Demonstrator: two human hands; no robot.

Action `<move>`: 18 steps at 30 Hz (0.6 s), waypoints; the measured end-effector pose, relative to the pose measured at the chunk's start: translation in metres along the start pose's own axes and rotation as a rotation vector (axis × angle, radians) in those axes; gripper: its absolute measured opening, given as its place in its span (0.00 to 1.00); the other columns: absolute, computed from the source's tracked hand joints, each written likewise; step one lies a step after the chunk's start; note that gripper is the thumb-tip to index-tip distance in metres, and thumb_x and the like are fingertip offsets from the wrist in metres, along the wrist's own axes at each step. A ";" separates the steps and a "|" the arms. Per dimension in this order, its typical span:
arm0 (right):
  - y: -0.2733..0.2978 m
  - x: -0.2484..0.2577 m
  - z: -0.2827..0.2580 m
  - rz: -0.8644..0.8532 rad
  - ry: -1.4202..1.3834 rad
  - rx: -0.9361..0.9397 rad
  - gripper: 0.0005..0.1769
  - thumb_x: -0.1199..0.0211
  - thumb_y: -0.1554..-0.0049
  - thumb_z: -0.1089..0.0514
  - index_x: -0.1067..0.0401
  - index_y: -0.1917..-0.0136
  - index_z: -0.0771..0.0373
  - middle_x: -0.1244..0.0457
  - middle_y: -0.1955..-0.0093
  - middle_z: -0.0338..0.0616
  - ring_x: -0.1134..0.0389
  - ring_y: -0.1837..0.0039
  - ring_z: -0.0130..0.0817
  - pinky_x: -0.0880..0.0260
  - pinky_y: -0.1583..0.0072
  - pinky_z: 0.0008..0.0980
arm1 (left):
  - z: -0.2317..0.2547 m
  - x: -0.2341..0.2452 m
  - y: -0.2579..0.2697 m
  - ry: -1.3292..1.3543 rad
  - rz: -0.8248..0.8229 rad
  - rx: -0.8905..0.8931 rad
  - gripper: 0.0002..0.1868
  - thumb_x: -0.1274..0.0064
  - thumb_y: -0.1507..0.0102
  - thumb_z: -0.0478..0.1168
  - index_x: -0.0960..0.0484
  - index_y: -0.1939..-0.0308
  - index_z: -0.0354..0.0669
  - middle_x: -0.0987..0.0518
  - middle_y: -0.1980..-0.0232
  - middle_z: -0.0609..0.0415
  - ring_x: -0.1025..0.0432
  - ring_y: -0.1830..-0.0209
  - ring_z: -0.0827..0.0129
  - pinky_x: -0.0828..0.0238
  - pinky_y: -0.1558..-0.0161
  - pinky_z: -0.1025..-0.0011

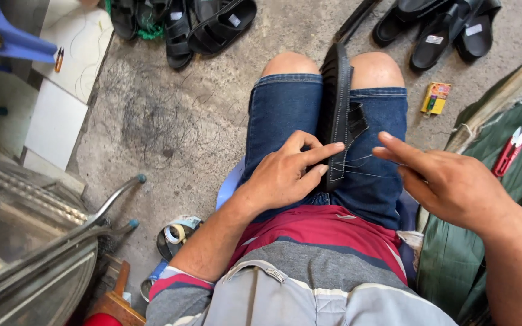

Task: Hand-sewing a strap onto a black sandal using a needle and thread.

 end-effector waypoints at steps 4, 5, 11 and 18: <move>-0.003 0.001 -0.006 0.014 -0.035 0.019 0.33 0.50 0.47 0.61 0.53 0.29 0.49 0.37 0.42 0.22 0.32 0.55 0.39 0.33 0.60 0.40 | 0.010 0.002 -0.003 -0.094 0.202 -0.055 0.25 0.47 0.44 0.55 0.33 0.44 0.64 0.33 0.51 0.58 0.31 0.73 0.72 0.28 0.72 0.65; -0.003 0.000 -0.007 0.012 -0.038 0.019 0.33 0.50 0.47 0.61 0.53 0.29 0.49 0.37 0.42 0.22 0.32 0.55 0.39 0.33 0.60 0.40 | 0.010 -0.003 -0.004 -0.094 0.200 -0.052 0.25 0.47 0.44 0.55 0.33 0.44 0.64 0.33 0.51 0.58 0.31 0.73 0.72 0.28 0.72 0.65; -0.008 -0.030 0.008 -0.236 -0.344 -0.173 0.45 0.34 0.61 0.46 0.47 0.32 0.41 0.33 0.47 0.18 0.41 0.74 0.23 0.34 0.62 0.23 | 0.004 -0.008 -0.005 -0.008 0.281 -0.038 0.07 0.50 0.41 0.48 0.23 0.60 0.60 0.35 0.62 0.60 0.31 0.65 0.71 0.30 0.71 0.67; -0.023 -0.045 -0.006 0.166 -0.978 -0.103 0.27 0.41 0.53 0.64 0.37 0.38 0.60 0.32 0.62 0.39 0.37 0.76 0.25 0.36 0.72 0.21 | -0.011 -0.007 0.001 0.256 0.369 -0.080 0.05 0.48 0.41 0.42 0.22 0.61 0.55 0.31 0.65 0.60 0.29 0.74 0.69 0.32 0.73 0.73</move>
Point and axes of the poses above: each hand's wrist, its own y-axis away from the middle knuckle, its own x-axis out of the back of the hand, z = x × y, the point moved 9 cm from there along -y, towards the middle knuckle
